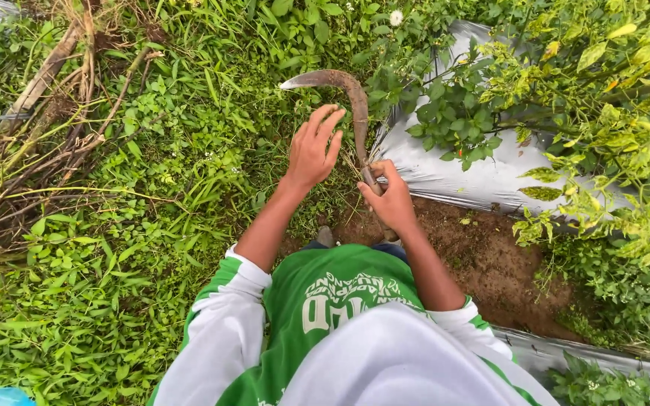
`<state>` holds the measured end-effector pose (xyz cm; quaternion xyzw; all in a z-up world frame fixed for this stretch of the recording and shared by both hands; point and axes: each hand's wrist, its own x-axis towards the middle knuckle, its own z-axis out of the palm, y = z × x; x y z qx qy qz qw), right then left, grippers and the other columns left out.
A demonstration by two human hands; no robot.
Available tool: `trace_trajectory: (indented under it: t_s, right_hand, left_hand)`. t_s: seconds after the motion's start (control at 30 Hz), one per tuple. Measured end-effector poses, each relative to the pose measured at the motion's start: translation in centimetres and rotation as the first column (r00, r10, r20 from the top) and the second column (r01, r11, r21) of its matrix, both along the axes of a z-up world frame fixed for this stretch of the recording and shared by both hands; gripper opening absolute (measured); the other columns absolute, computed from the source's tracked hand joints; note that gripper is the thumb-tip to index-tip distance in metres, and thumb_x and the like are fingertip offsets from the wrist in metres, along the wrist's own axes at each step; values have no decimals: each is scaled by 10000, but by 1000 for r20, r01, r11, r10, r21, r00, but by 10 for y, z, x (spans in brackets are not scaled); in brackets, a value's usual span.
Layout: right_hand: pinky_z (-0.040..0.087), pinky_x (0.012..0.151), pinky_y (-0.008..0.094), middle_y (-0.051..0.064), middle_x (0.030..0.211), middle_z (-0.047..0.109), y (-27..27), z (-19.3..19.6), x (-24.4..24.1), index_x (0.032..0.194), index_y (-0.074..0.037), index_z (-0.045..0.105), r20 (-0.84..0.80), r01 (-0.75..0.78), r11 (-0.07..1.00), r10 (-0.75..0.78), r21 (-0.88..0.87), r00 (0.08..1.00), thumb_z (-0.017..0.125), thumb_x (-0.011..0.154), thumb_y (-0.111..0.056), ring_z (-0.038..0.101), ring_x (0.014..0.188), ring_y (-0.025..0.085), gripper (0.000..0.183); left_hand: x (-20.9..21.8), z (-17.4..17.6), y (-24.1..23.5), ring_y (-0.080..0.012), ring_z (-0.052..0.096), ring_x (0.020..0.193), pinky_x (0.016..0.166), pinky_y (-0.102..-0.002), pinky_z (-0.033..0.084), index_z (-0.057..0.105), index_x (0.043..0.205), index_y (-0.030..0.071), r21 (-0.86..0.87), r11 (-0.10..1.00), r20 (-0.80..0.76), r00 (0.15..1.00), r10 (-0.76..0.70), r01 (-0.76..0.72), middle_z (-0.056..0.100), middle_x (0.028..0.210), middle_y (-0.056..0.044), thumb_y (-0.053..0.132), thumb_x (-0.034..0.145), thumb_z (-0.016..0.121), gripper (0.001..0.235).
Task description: Weeding a garden bed by cutting vegetation with a sickle and pulling weeds by hand
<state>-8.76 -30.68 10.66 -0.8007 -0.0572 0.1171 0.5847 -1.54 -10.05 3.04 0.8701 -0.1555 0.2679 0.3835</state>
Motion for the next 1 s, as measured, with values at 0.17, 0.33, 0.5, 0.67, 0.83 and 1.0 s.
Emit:
trace_trajectory:
  t_s: [0.17,0.33,0.5,0.67,0.83,1.0]
  right_hand:
    - [584,491,322,207,1094,620,0,-3,1,1244,12,513,8,-13,1000,13,7,1000,716,922,-66,665,523,205,388]
    - [583,484,313,212,1084,621,2,4,1,1248,12,504,9,-39,999,39,-3,999,704,939,-71,672,544,206,377]
    - [611,551,350,234,1113,600,-5,-7,5,1271,20,492,-21,34,998,-35,-48,999,716,942,-92,703,676,262,413]
    - [526,932,582,273,1310,597,-34,-8,-4,1336,-74,488,-301,-41,929,-77,-369,950,739,919,-304,633,1180,443,539]
    - [538,879,554,318,1221,599,-103,-83,-34,1410,37,382,-433,-94,896,-115,-433,894,644,964,-483,646,1015,391,734]
    - [584,770,506,224,990,716,-168,-168,-73,1448,75,373,-559,31,913,-276,-406,782,628,960,-584,735,737,263,858]
  left_hand:
    - [-7,28,-10,-221,781,778,688,-373,654,650,1244,87,-194,980,-198,980,13,-52,496,1335,-61,350,1108,552,312]
    - [4,18,-19,-278,781,838,693,-379,668,691,1147,44,-233,971,-197,980,0,-47,525,1285,-93,290,1068,625,267]
    - [2,17,-4,-364,742,1021,797,-417,687,720,1061,-7,-242,969,-163,987,-3,-37,538,1266,-142,121,1061,630,156]
    - [-6,-3,42,-417,621,1236,1041,-568,548,608,1372,9,11,1000,-543,840,7,-2,497,1402,-205,187,1077,636,346]
    - [5,-53,57,-403,656,1175,982,-555,549,591,1389,23,253,967,-749,638,182,21,620,1250,-211,276,971,784,525]
    - [51,-147,48,-337,729,1028,669,-450,688,587,1444,105,170,968,-904,420,78,186,724,1194,-174,110,955,768,522]
